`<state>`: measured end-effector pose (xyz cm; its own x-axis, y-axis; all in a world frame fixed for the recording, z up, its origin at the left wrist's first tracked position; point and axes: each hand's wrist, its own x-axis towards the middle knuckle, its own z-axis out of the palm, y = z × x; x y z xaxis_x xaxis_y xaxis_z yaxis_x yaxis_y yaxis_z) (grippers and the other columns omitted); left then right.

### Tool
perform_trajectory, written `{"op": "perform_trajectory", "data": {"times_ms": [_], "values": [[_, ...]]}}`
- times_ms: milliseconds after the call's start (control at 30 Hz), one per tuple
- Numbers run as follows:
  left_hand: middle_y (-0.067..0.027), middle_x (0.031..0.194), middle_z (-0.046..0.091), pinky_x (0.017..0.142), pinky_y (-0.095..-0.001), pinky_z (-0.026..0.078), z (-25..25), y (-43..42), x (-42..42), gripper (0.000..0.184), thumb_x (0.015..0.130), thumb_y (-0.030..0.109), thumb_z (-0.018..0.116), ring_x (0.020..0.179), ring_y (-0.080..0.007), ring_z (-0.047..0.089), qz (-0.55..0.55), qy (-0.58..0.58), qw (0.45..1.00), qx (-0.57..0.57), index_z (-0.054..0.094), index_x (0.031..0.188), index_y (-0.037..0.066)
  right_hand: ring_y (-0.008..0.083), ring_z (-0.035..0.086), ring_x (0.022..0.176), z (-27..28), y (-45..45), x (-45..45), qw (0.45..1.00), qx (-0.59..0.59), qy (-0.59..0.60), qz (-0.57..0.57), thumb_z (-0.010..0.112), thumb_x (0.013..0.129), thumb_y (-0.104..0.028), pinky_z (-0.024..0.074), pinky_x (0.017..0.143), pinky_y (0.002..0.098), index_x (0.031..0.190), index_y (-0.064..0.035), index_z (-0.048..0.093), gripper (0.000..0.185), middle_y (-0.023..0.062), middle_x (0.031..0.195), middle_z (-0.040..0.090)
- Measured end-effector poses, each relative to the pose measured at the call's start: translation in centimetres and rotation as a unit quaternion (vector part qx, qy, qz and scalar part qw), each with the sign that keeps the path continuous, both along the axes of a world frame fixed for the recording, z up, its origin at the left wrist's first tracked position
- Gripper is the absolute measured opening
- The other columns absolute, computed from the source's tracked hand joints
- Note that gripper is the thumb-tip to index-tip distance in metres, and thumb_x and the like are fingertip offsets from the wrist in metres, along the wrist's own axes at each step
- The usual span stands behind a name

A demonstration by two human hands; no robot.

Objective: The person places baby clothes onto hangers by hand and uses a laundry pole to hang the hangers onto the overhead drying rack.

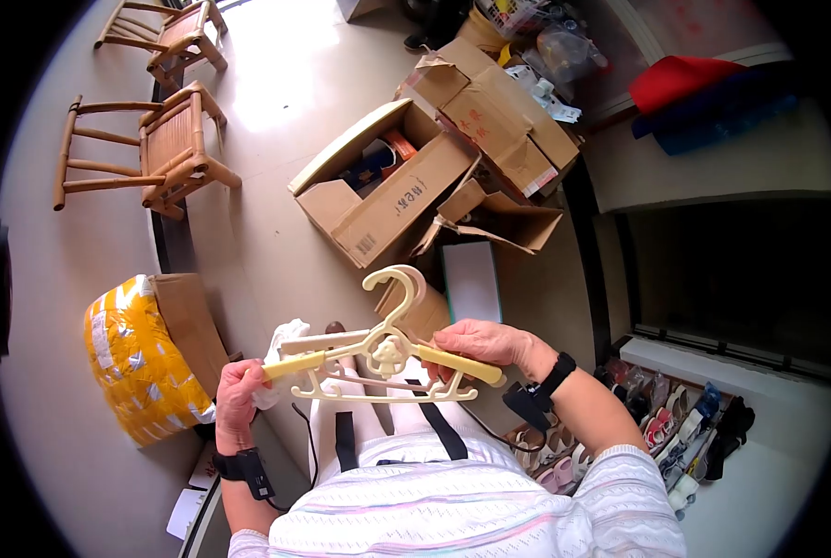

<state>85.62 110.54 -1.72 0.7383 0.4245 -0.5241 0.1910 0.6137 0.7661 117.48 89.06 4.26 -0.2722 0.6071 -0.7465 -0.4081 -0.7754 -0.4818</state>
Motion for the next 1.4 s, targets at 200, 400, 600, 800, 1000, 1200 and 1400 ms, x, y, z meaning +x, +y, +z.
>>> {"op": "perform_trajectory", "data": {"times_ms": [200,400,600,800,1000,1200,1400], "values": [[0.0024,0.064,0.055,0.057,-0.0188,0.036,0.5,1.1,-0.7,0.029,0.083,0.027,0.062,0.059,-0.0046,0.046,0.003,-0.024,1.0,0.003,0.06,0.067,0.003,0.0095,0.058,0.073,-0.1,-0.7,-1.5,1.0,-0.009,0.003,-0.009,0.048,0.091,-0.034,0.0471,0.068,0.0222,0.092,-0.0027,0.06,0.034,0.0041,0.081,0.061],[0.002,0.064,0.054,0.056,-0.019,0.036,0.1,1.2,-1.3,0.031,0.083,0.028,0.062,0.059,-0.0049,0.046,0.036,-0.001,0.999,0.016,0.059,0.066,0.002,0.0101,0.059,0.071,0.0,-1.0,-0.2,0.991,-0.02,-0.131,-0.003,0.049,0.091,-0.032,0.0474,0.064,0.0215,0.094,-0.0026,0.059,0.031,0.003,0.08,0.063],[0.0012,0.065,0.056,0.057,-0.0193,0.038,-0.1,1.8,-2.6,0.029,0.083,0.026,0.061,0.06,-0.006,0.048,0.071,-0.006,0.997,0.014,0.06,0.068,0.002,0.0082,0.058,0.07,0.3,-0.2,0.4,0.983,0.022,-0.121,-0.14,0.05,0.09,-0.029,0.0447,0.063,0.0195,0.092,-0.0028,0.058,0.028,0.0032,0.079,0.061],[0.0008,0.064,0.057,0.055,-0.0198,0.04,0.8,2.7,-4.1,0.03,0.083,0.027,0.062,0.058,-0.0059,0.05,0.101,-0.006,0.995,0.025,0.06,0.068,0.002,0.0044,0.051,0.072,1.8,2.8,-0.1,0.983,0.043,-0.139,-0.112,0.059,0.086,-0.027,0.0429,0.066,0.0186,0.094,-0.005,0.057,0.023,-0.0023,0.08,0.054],[-0.0004,0.067,0.057,0.056,-0.0197,0.042,0.7,4.4,-6.1,0.027,0.084,0.026,0.061,0.059,-0.0067,0.051,0.167,-0.032,0.985,0.003,0.059,0.07,0.002,0.0047,0.05,0.075,1.6,7.9,-1.3,0.982,0.087,-0.164,-0.003,0.068,0.08,-0.02,0.0416,0.069,0.0185,0.095,-0.0051,0.057,0.024,-0.0023,0.081,0.054],[-0.0002,0.067,0.058,0.056,-0.0196,0.042,0.5,7.7,-6.7,0.029,0.083,0.027,0.063,0.059,-0.0067,0.051,0.219,-0.028,0.975,0.0,0.06,0.069,0.003,0.0063,0.052,0.078,2.2,13.2,-1.3,0.979,0.113,-0.157,0.06,0.069,0.078,-0.017,0.0424,0.074,0.0204,0.093,-0.0041,0.058,0.022,-0.0008,0.086,0.057],[-0.0005,0.067,0.058,0.057,-0.0194,0.041,-0.1,12.2,-4.7,0.029,0.085,0.027,0.061,0.06,-0.0066,0.051,0.263,-0.042,0.964,0.008,0.06,0.068,0.003,0.0059,0.051,0.076,2.9,18.8,1.2,0.971,0.118,-0.188,0.088,0.07,0.077,-0.016,0.0423,0.071,0.0196,0.095,-0.0042,0.056,0.025,-0.0019,0.084,0.057]]}}
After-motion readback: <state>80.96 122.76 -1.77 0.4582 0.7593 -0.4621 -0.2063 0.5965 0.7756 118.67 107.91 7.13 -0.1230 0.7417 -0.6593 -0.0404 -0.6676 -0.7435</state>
